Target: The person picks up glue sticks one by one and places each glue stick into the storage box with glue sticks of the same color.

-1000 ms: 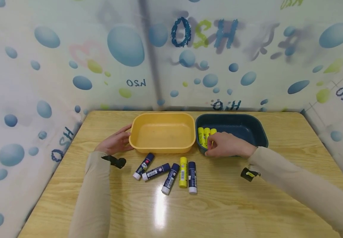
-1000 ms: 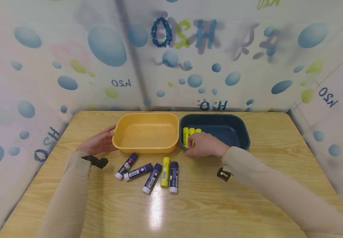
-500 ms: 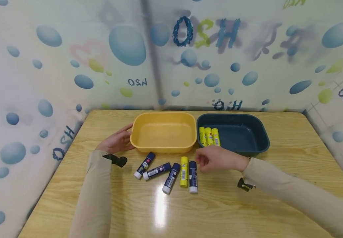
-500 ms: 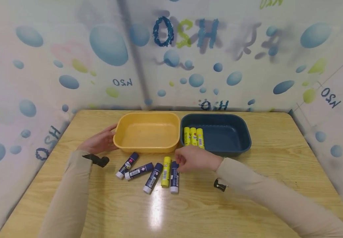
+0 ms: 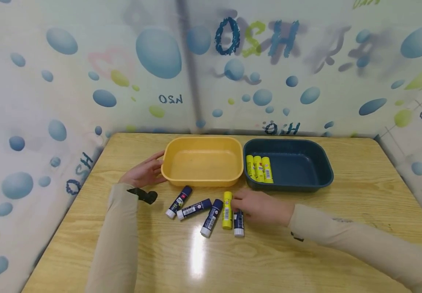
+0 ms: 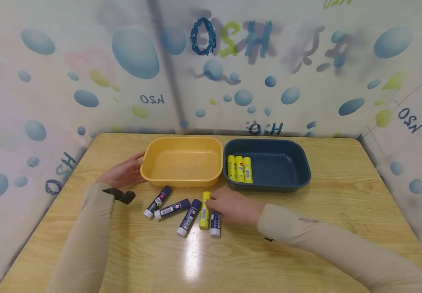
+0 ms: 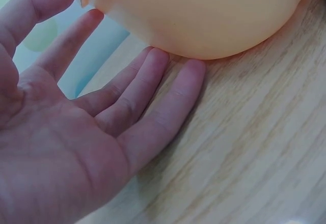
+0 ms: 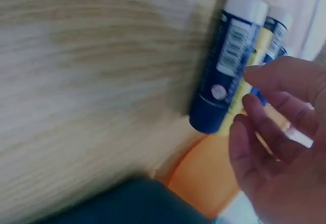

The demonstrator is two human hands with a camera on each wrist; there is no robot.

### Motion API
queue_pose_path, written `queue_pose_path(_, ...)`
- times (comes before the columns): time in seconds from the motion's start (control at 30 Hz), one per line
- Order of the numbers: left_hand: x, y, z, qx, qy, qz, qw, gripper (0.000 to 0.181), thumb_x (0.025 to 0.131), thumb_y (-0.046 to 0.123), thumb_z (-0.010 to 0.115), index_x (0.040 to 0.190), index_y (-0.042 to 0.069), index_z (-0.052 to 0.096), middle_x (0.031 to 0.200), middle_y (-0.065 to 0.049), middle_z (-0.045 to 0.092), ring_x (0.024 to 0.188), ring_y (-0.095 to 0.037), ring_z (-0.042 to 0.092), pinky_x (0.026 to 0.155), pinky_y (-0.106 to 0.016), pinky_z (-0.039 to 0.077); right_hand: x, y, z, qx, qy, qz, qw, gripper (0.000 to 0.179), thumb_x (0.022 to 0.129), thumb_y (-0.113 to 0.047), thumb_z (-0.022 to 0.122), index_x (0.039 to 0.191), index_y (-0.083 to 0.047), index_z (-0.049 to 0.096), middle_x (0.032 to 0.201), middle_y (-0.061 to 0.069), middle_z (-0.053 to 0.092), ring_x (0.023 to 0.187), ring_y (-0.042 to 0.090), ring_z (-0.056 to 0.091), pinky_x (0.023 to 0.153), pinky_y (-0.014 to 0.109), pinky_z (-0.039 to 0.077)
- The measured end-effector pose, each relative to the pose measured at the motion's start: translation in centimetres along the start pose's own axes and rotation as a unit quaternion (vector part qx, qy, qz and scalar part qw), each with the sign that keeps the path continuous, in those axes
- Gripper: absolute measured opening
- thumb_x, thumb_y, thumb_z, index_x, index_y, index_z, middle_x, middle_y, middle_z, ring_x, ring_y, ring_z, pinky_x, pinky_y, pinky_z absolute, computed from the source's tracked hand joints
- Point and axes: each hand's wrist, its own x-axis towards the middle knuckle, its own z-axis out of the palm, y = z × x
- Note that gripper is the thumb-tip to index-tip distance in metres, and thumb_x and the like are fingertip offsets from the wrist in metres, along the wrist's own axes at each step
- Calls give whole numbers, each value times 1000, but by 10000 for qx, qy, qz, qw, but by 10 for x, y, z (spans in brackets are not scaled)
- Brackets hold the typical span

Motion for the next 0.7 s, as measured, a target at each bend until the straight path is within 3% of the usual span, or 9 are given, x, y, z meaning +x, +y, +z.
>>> queue_pose_path(0.1,-1,1,0,-42,3,-11,10000,59,105,18,42,156,29,15,155,-9,21,127,-24,38,106,-50,33,1,-1,6,-754,-10,-446,9962,24,84,-9,74,105,-15,64,109,3,61,99,19,53,90,33,47)
queue_pose_path(0.27,-1,2,0,-22,-16,-10,10000,60,105,19,44,156,29,15,153,-8,23,124,-23,41,105,-50,35,3,1,13,-1771,8,-973,9794,27,87,-13,72,112,-19,64,115,2,61,103,19,53,91,35,46)
queue_pose_path(0.57,-2,2,1,60,-22,22,10000,58,105,19,43,156,29,16,152,-8,25,123,-23,42,103,-49,38,6,6,19,-2733,-31,-1656,9476,28,87,-17,73,111,-25,62,114,-2,59,104,15,54,90,34,44)
queue_pose_path(0.7,-3,2,2,105,-13,39,9999,59,105,19,43,156,28,16,153,-9,24,123,-24,42,103,-49,38,4,7,18,-2804,-147,-1671,9451,29,86,-20,74,112,-25,63,116,-2,59,106,15,55,93,36,43)
